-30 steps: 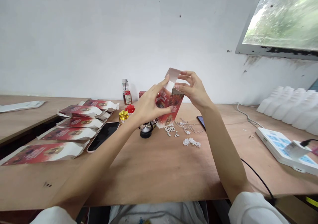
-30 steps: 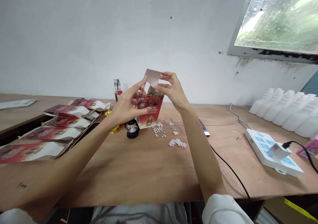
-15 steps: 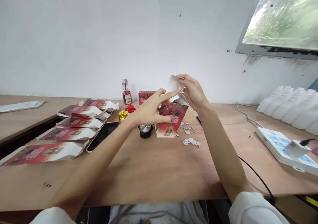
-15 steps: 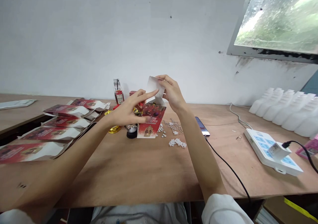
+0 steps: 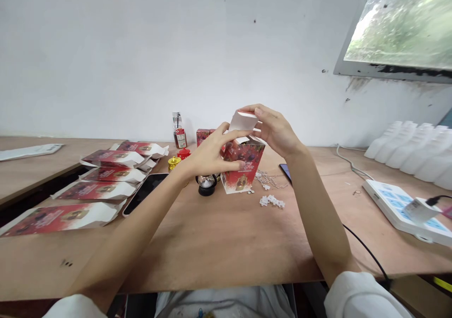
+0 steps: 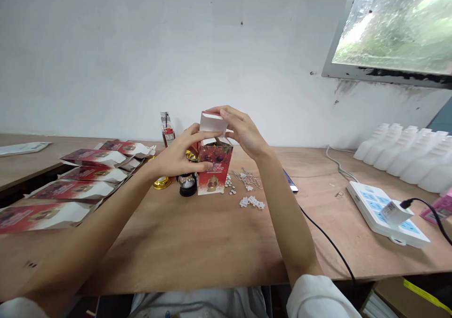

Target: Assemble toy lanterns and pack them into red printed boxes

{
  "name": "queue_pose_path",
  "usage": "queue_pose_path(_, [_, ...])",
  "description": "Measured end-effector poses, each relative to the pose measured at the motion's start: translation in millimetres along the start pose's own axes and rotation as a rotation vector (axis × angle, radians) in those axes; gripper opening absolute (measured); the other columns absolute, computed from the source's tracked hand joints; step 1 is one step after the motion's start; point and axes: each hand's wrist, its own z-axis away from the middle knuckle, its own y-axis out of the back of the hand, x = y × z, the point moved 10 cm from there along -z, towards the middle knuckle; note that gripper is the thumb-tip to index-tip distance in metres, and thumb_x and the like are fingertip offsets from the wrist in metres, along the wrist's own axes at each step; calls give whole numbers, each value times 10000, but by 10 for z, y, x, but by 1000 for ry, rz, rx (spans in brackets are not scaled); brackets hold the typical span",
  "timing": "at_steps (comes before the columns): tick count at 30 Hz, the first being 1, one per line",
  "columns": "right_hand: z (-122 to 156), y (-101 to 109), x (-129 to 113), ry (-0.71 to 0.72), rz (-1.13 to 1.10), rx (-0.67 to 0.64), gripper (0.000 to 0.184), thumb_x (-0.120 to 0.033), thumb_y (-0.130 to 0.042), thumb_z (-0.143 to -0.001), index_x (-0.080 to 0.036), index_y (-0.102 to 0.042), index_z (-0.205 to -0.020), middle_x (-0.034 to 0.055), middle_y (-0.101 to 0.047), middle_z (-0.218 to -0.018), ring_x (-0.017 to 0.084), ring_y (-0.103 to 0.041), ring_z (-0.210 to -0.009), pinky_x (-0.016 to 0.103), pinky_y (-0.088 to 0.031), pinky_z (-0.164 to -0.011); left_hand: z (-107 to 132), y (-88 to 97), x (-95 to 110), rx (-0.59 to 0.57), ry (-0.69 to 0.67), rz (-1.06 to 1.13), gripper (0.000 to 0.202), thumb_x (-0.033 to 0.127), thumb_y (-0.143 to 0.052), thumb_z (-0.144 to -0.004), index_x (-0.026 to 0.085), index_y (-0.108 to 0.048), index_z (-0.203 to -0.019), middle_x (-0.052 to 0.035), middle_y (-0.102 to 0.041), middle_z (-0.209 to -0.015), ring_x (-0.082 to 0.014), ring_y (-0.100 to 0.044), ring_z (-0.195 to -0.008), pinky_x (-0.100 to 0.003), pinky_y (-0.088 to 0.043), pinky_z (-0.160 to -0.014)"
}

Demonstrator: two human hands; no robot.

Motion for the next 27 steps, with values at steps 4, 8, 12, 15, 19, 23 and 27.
queue_pose_path(4, [53, -31, -94, 40, 4, -49, 248, -448, -567, -837, -277, -671, -983, 19, -644, -1112, 180, -580, -1045, 368, -490, -869, 1, 66, -27, 42, -26, 32, 528, 365, -684, -721, 321, -521, -1222, -38, -482, -1112, -202, -520, -984, -367, -469, -873])
queue_pose_path(8, [66, -54, -173, 128, 9, -57, 222, -411, -647, -786, -260, -708, -937, 21, -688, -1024, 182, -601, -1025, 381, -474, -917, 0, 164, -53, 112, -27, 78, 447, 370, -693, -712, 256, -571, -1127, -58, -512, -1183, -195, -532, -981, -329, -513, -801])
queue_pose_path(12, [42, 6, -203, 222, 10, 13, 215, -395, -677, -764, -260, -719, -927, 12, -696, -1005, 175, -608, -1012, 374, -472, -920, 13, 260, -58, 207, -25, 162, 479, 338, -713, -691, 232, -548, -1129, -55, -553, -1150, -160, -551, -882, -281, -533, -700])
queue_pose_path(15, [41, 19, -229, 265, 8, 30, 170, -362, -653, -795, -270, -722, -921, 7, -691, -1010, 164, -603, -1023, 367, -462, -927, 25, 326, -109, 271, 16, 288, 474, 318, -737, -665, 228, -522, -1078, -49, -548, -1170, -131, -580, -806, -255, -534, -637])
queue_pose_path(19, [42, -66, -224, 251, 67, -11, 154, -360, -641, -804, -259, -716, -894, 20, -653, -1083, 181, -550, -1115, 381, -455, -919, 49, 428, -233, 353, 65, 414, 569, 303, -791, -587, 248, -449, -1038, -55, -514, -1223, -113, -606, -768, -226, -531, -588])
queue_pose_path(23, [40, -153, -205, 259, 89, -62, 165, -347, -682, -764, -236, -689, -886, 39, -605, -1160, 215, -484, -1201, 410, -463, -909, 67, 412, -371, 380, 91, 450, 625, 296, -814, -549, 259, -422, -1034, -64, -472, -1269, -110, -610, -773, -230, -535, -599])
queue_pose_path(27, [37, -140, -142, 226, 141, -96, 202, -365, -659, -779, -228, -677, -926, 52, -570, -1207, 224, -479, -1199, 433, -447, -929, 13, 254, -480, 314, 108, 495, 580, 331, -785, -600, 258, -421, -1045, -68, -469, -1265, -133, -619, -821, -249, -531, -624])
